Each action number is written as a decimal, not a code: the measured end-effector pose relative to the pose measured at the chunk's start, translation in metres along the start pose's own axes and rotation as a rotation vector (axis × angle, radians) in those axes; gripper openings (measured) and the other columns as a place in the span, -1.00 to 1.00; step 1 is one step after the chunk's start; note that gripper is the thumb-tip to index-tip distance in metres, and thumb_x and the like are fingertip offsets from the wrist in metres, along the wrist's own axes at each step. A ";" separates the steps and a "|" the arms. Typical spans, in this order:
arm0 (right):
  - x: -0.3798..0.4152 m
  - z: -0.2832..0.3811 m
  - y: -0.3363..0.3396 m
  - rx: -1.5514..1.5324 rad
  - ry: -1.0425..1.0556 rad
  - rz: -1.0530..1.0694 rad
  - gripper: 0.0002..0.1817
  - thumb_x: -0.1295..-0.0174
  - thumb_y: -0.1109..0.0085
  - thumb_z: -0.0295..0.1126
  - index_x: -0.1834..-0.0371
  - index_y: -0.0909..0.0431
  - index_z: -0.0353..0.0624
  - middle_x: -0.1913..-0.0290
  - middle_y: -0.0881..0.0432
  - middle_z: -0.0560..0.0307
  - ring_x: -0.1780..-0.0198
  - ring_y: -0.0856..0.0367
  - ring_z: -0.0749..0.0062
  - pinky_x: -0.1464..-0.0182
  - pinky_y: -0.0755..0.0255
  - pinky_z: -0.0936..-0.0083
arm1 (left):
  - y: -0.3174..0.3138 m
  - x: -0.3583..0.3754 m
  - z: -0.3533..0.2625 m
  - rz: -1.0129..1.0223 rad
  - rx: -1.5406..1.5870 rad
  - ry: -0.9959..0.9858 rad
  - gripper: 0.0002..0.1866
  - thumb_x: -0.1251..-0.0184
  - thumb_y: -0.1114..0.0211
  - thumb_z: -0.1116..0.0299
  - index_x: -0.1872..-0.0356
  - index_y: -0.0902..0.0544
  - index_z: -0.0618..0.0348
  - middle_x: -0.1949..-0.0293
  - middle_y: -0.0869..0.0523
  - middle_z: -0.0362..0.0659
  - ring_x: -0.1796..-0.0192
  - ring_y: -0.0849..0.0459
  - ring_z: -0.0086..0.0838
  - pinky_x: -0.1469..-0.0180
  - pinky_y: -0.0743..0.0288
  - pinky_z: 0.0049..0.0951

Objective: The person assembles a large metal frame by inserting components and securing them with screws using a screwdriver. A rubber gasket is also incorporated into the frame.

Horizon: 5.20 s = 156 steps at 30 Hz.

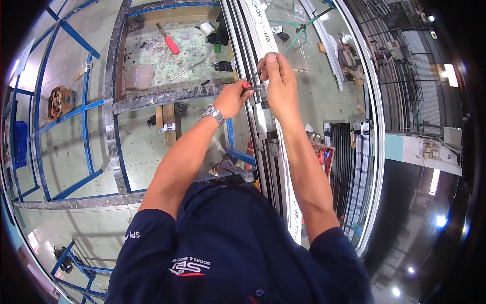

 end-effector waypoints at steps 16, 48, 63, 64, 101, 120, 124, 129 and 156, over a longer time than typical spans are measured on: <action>-0.078 -0.007 -0.015 -0.064 -0.028 0.214 -0.61 -0.53 0.11 -0.14 0.22 -0.56 -0.23 0.35 -0.65 0.17 0.42 -0.52 0.61 0.31 -0.41 0.59 | 0.030 -0.006 0.007 0.047 0.080 0.132 -0.67 -0.39 -0.27 0.11 0.20 -0.61 0.24 0.51 -0.59 0.01 0.44 -0.56 -0.17 0.29 -0.42 -0.22; -0.194 -0.111 -0.083 0.187 -0.551 0.517 -0.79 -0.33 -0.09 -0.48 0.29 -0.66 -0.42 0.39 -0.74 -0.04 0.53 -0.65 0.44 0.54 -0.52 0.52 | 0.007 -0.020 -0.007 0.231 0.896 0.617 -0.73 -0.45 -0.23 0.20 0.26 -0.58 0.24 0.57 -0.44 -0.32 0.62 -0.30 -0.60 0.54 -0.25 -0.49; -0.161 -0.099 -0.074 0.073 -0.299 0.424 -0.73 -0.42 -0.02 -0.27 0.25 -0.62 -0.25 0.46 -0.58 0.22 0.55 -0.36 0.62 0.51 -0.26 0.61 | 0.006 -0.016 -0.016 0.155 0.654 0.515 -0.69 -0.42 -0.26 0.16 0.26 -0.65 0.27 0.56 -0.51 -0.30 0.57 -0.42 -0.59 0.50 -0.32 -0.49; -0.160 -0.094 -0.070 0.042 -0.304 0.413 -0.73 -0.43 -0.02 -0.27 0.24 -0.61 -0.25 0.45 -0.58 0.23 0.55 -0.36 0.63 0.51 -0.25 0.62 | 0.005 -0.017 -0.014 0.145 0.618 0.483 -0.68 -0.42 -0.26 0.15 0.26 -0.66 0.27 0.56 -0.52 -0.31 0.56 -0.43 -0.58 0.50 -0.33 -0.48; -0.001 -0.043 0.039 -0.100 -0.359 0.346 -0.65 -0.45 -0.05 -0.22 0.09 -0.59 -0.36 0.43 -0.64 0.08 0.56 -0.44 0.60 0.45 -0.31 0.60 | -0.031 0.117 -0.068 0.430 0.549 0.403 -0.69 -0.42 -0.27 0.17 0.31 -0.60 0.27 0.62 -0.53 -0.22 0.54 -0.52 -0.50 0.42 -0.41 -0.36; 0.016 -0.092 0.020 -0.173 -0.461 0.382 -0.72 -0.42 -0.08 -0.29 0.07 -0.60 -0.30 0.39 -0.69 0.10 0.56 -0.50 0.60 0.48 -0.39 0.61 | -0.071 0.141 -0.060 0.341 0.946 0.718 -0.76 -0.51 -0.20 0.19 0.22 -0.56 0.17 0.56 -0.46 -0.33 0.63 -0.32 -0.67 0.55 -0.25 -0.55; 0.019 -0.074 0.011 -0.012 -0.401 0.421 -0.72 -0.42 -0.05 -0.29 0.16 -0.60 -0.33 0.41 -0.70 0.10 0.58 -0.52 0.61 0.48 -0.42 0.60 | -0.078 0.147 -0.055 0.299 0.786 0.530 -0.75 -0.47 -0.23 0.21 0.18 -0.58 0.23 0.57 -0.53 -0.23 0.61 -0.45 -0.58 0.54 -0.33 -0.46; 0.080 0.000 0.054 0.036 -0.116 0.303 -0.69 -0.45 -0.03 -0.26 0.29 -0.58 -0.30 0.47 -0.67 0.14 0.56 -0.56 0.55 0.44 -0.42 0.56 | -0.082 0.156 -0.055 0.160 0.320 0.201 -0.76 -0.40 -0.28 0.26 0.10 -0.58 0.21 0.48 -0.65 0.03 0.45 -0.65 -0.13 0.37 -0.47 -0.20; 0.344 -0.122 0.011 0.525 -0.419 -0.112 -0.83 -0.27 -0.23 -0.37 0.20 -0.67 -0.23 0.28 -0.73 -0.10 0.27 -0.70 -0.06 0.24 -0.57 0.18 | -0.055 0.136 -0.065 0.495 -0.510 -0.474 -0.55 -0.25 -0.19 0.50 -0.20 -0.48 0.07 0.04 -0.58 0.00 0.14 -0.65 -0.04 0.12 -0.52 -0.11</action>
Point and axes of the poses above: each hand's wrist, its own x-axis away from the middle knuckle, its own y-axis out of the back of the hand, z = x × y, the point moved 1 cm from there along -x, towards the middle knuckle
